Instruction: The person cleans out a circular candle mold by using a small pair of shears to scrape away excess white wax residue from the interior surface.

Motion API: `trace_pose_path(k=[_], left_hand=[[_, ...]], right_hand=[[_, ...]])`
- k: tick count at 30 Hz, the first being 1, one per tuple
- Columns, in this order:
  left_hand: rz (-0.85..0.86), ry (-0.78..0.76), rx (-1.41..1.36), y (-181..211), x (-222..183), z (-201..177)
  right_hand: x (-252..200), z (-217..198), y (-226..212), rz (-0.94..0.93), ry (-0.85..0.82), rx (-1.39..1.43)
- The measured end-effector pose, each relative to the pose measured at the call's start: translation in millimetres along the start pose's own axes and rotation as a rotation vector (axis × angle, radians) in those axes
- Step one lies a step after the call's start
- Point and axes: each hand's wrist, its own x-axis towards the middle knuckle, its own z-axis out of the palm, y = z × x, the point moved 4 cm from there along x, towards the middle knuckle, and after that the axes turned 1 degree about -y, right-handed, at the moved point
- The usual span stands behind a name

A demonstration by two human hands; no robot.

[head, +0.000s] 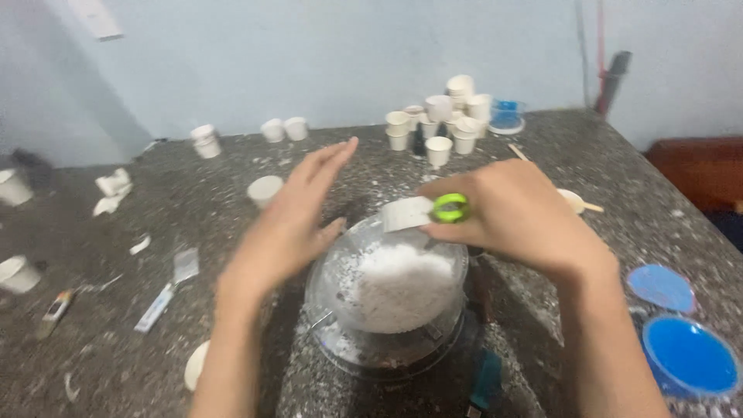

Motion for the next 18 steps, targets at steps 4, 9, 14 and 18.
trace_pose_path(k=[4, 9, 14, 18], left_hand=[[0.226, 0.287, 0.283, -13, -14, 33], [0.283, 0.337, 0.767, 7, -38, 46], [0.332, 0.339, 1.023, 19, -55, 42], [0.395, 0.329, 1.066, 25, -70, 37]], right_hand=[[-5, -12, -2, 0.130, -0.067, -0.029], [-9, -15, -5, 0.119, -0.052, -0.028], [-13, -17, -14, 0.124, -0.098, -0.030], [-12, -11, -14, 0.012, -0.111, -0.067]])
